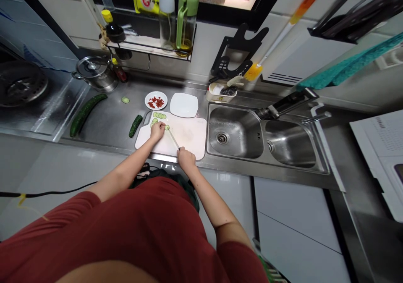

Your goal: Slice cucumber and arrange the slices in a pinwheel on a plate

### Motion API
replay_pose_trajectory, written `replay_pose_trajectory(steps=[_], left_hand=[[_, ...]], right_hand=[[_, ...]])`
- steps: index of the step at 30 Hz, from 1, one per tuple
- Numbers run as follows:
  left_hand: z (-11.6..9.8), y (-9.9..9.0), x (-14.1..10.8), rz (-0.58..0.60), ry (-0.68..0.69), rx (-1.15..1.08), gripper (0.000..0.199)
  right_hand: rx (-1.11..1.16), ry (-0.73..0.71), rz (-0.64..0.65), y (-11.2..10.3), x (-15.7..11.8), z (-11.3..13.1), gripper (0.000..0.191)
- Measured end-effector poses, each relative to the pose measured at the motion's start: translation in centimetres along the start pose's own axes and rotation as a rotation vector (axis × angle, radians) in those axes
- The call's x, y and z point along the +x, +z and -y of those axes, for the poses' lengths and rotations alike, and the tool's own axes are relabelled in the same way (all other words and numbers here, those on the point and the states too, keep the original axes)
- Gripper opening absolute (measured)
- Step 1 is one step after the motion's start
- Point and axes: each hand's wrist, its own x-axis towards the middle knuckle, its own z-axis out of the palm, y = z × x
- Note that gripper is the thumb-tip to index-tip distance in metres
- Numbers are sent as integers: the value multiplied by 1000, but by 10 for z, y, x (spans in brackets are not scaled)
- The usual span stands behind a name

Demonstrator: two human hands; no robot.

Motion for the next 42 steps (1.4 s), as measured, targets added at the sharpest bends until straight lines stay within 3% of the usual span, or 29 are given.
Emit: replay_pose_trajectory(steps=[42], left_hand=[[6,2,-1,-5,46,-31,26]], right_hand=[[16,-59,20,-26,21,1,34]])
